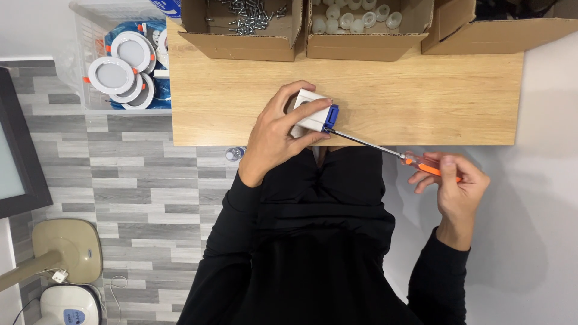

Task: Assembling a white plastic electrical component by tightening a screw with a manual screwdriver on a wooden workbench.

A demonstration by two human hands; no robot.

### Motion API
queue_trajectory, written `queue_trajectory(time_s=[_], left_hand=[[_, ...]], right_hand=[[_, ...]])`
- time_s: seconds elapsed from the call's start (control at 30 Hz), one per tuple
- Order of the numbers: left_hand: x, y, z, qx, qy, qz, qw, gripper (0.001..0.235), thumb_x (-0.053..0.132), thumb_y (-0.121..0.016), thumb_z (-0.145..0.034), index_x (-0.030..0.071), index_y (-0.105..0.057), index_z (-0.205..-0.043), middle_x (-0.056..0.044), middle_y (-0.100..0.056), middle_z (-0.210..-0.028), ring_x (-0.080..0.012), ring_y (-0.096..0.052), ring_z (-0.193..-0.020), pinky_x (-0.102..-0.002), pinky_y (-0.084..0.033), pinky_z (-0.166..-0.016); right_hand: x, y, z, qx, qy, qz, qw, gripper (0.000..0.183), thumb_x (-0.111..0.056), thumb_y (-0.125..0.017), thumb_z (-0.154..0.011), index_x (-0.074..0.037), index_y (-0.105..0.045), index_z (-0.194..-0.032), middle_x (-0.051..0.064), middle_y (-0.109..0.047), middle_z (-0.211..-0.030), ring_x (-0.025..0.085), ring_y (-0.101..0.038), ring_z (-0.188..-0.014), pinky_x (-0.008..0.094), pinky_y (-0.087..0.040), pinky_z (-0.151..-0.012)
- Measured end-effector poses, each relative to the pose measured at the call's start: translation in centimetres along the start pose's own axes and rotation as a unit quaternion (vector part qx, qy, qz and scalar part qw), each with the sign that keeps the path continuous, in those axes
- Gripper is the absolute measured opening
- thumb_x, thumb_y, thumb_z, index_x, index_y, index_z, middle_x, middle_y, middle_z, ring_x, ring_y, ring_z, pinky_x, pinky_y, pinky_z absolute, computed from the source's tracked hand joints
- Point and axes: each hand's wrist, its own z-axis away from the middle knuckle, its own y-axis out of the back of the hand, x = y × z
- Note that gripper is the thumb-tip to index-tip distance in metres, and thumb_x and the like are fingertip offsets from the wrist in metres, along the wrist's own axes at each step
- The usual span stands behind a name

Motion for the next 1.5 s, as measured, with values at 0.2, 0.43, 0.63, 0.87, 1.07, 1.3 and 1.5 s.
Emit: queue_trajectory(time_s=[0.2,0.43,0.63,0.87,1.07,1.3,1.5], left_hand=[[-0.3,-0.2,0.2,-0.001,-0.002,-0.010,1.000,0.055,0.037,-0.090,-0.104,0.027,-0.063,-0.151,-0.010,-0.054,-0.152,-0.0300,-0.063,-0.136,-0.045,-0.063,-0.104],[0.0,0.0,0.1,-0.001,0.005,-0.012,1.000,0.054,0.034,-0.091,-0.104,0.027,-0.063,-0.150,-0.009,-0.053,-0.152,-0.0300,-0.063,-0.134,-0.044,-0.064,-0.101],[-0.1,-0.1,0.1,0.000,0.000,-0.011,1.000,0.056,0.034,-0.091,-0.104,0.027,-0.062,-0.151,-0.010,-0.053,-0.152,-0.0300,-0.063,-0.135,-0.045,-0.063,-0.104],[-0.4,-0.2,0.2,-0.002,-0.003,-0.021,1.000,0.057,0.036,-0.091,-0.103,0.028,-0.062,-0.151,-0.010,-0.053,-0.152,-0.0298,-0.063,-0.134,-0.044,-0.064,-0.102],[-0.5,-0.3,0.3,-0.003,-0.003,-0.022,1.000,0.059,0.035,-0.093,-0.102,0.027,-0.061,-0.151,-0.010,-0.052,-0.152,-0.0300,-0.063,-0.133,-0.044,-0.065,-0.101],[-0.4,-0.2,0.2,-0.003,-0.006,-0.027,1.000,0.059,0.036,-0.092,-0.102,0.027,-0.062,-0.151,-0.010,-0.053,-0.152,-0.0298,-0.063,-0.134,-0.044,-0.064,-0.102],[-0.3,-0.1,0.2,-0.002,-0.006,-0.023,1.000,0.059,0.034,-0.093,-0.102,0.027,-0.062,-0.151,-0.010,-0.053,-0.151,-0.0298,-0.063,-0.134,-0.044,-0.063,-0.103]], right_hand=[[3.9,2.1,0.0,-0.049,0.094,-0.098,0.990,0.017,-0.005,-0.069,-0.109,0.006,-0.065,-0.121,0.027,-0.069,-0.118,0.040,-0.078,-0.102,0.040,-0.074,-0.081],[2.6,1.7,-0.4,-0.073,0.166,-0.134,0.974,0.028,0.002,-0.073,-0.103,-0.010,-0.062,-0.126,0.023,-0.064,-0.134,0.038,-0.072,-0.123,0.056,-0.070,-0.110],[-0.8,-0.1,0.1,0.017,-0.011,-0.012,1.000,0.054,-0.022,-0.042,-0.128,0.021,-0.067,-0.107,0.037,-0.069,-0.086,0.038,-0.064,-0.051,0.036,-0.049,-0.044],[3.1,2.5,0.2,-0.048,0.103,-0.081,0.990,0.010,0.003,-0.067,-0.110,0.005,-0.066,-0.120,0.027,-0.068,-0.121,0.040,-0.076,-0.106,0.043,-0.074,-0.087],[1.5,1.6,0.2,-0.044,0.125,-0.086,0.987,0.025,-0.007,-0.071,-0.104,0.000,-0.063,-0.127,0.027,-0.066,-0.135,0.040,-0.072,-0.127,0.052,-0.069,-0.111],[0.8,0.8,0.1,-0.006,0.032,-0.007,0.999,0.027,-0.009,-0.059,-0.121,0.014,-0.067,-0.112,0.026,-0.066,-0.078,0.033,-0.065,-0.054,0.032,-0.052,-0.050],[2.5,2.1,0.2,-0.043,0.115,-0.087,0.989,0.014,0.007,-0.070,-0.106,0.004,-0.067,-0.119,0.025,-0.067,-0.124,0.039,-0.076,-0.102,0.043,-0.073,-0.090]])
